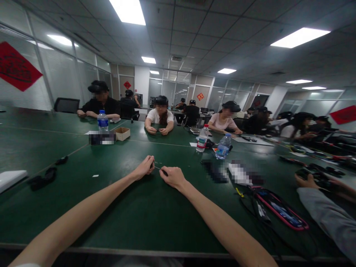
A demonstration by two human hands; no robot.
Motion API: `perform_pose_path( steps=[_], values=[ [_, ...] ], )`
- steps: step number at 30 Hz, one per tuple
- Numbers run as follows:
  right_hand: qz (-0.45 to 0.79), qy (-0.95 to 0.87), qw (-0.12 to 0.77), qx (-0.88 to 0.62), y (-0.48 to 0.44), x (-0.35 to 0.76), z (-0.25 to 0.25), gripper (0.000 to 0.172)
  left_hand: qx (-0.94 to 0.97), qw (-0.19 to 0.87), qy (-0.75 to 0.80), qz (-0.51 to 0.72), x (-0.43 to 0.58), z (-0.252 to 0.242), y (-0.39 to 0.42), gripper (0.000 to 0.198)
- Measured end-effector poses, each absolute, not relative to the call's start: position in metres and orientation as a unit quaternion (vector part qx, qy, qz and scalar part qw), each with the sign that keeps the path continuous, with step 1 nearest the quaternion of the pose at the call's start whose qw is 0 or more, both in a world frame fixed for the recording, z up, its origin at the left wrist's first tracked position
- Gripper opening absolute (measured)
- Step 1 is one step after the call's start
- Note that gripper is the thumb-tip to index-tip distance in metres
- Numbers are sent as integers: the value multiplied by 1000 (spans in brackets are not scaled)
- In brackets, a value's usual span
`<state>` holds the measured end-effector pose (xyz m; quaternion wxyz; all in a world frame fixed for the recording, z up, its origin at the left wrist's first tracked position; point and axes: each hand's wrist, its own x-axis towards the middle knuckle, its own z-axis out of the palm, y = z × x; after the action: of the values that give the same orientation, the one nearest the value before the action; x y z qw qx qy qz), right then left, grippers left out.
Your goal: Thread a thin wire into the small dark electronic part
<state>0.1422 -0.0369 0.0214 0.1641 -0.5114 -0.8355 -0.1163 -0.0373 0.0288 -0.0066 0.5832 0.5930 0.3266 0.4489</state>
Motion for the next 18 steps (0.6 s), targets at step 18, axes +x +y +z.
perform_pose_path(
  steps=[18],
  values=[
    [-83,-742,171,-643,-17,154,17,49,681,523,340,383,-35,-2,24,36]
  ],
)
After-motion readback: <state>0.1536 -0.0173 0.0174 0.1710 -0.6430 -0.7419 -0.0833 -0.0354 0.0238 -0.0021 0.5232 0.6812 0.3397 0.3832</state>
